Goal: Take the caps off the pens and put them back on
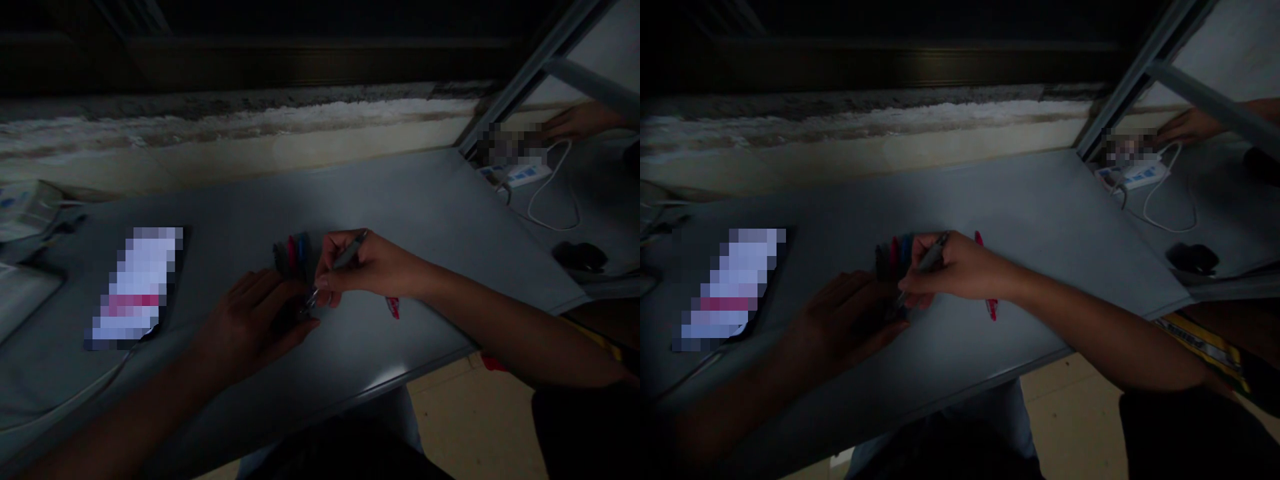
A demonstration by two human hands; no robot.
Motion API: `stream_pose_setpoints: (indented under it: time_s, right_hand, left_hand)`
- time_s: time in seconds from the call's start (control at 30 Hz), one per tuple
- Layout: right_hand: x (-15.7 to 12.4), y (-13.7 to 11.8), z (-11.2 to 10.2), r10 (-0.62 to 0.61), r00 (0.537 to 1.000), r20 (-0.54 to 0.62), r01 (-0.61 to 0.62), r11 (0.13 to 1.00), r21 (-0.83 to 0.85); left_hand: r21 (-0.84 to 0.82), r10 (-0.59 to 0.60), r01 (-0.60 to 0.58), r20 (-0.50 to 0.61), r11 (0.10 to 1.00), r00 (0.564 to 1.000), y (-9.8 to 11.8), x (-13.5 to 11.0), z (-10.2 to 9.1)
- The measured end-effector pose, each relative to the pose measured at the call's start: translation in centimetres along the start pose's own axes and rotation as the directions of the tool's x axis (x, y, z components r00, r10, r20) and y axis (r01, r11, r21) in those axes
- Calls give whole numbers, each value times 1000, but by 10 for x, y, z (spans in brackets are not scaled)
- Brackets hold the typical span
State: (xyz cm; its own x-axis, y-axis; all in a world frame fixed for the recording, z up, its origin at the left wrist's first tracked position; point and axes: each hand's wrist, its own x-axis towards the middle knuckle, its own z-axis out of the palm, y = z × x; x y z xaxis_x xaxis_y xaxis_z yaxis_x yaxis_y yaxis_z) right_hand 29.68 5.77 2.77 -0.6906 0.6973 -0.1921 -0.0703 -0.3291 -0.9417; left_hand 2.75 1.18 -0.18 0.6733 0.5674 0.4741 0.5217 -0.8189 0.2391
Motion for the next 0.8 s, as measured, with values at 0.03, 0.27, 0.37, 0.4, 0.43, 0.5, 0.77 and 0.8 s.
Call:
stream_pose_setpoints:
  time_s: [0.03, 0.27, 0.37, 0.4, 0.43, 0.5, 0.77, 0.8]
  right_hand:
    - [-1, 1, 1, -1, 1000, -7, 1, 1000, 0]
    - [0, 0, 7, 68, 998, -14, -67, 996, 61]
    - [1, -2, 9, 55, 998, -12, -54, 996, 70]
    - [1, -3, 10, 35, 999, -17, -34, 999, 37]
    - [0, -4, 10, 8, 1000, -22, -8, 1000, -14]
    - [-1, -6, 8, -49, 998, -29, 44, 989, -143]
    - [-8, -10, 8, -151, 983, 103, 174, 947, -271]
    - [-9, -11, 8, -161, 975, 151, 198, 942, -270]
  left_hand:
    - [6, 5, -4, -13, 1000, 1000, 1, 1, -1]
    - [66, 9, -6, -40, 998, 999, 5, 0, -5]
    - [73, 50, -46, -57, 996, 997, 5, -2, -5]
    - [61, 55, -51, -68, 997, 996, 5, -3, -5]
    - [51, 47, -43, -77, 998, 996, 5, -3, -5]
    - [62, 29, -23, -105, 998, 994, 4, -2, -6]
    - [-146, -22, 3, -134, 989, 991, 10, -3, -10]
    - [-251, -42, 10, -123, 968, 992, 14, -5, -9]
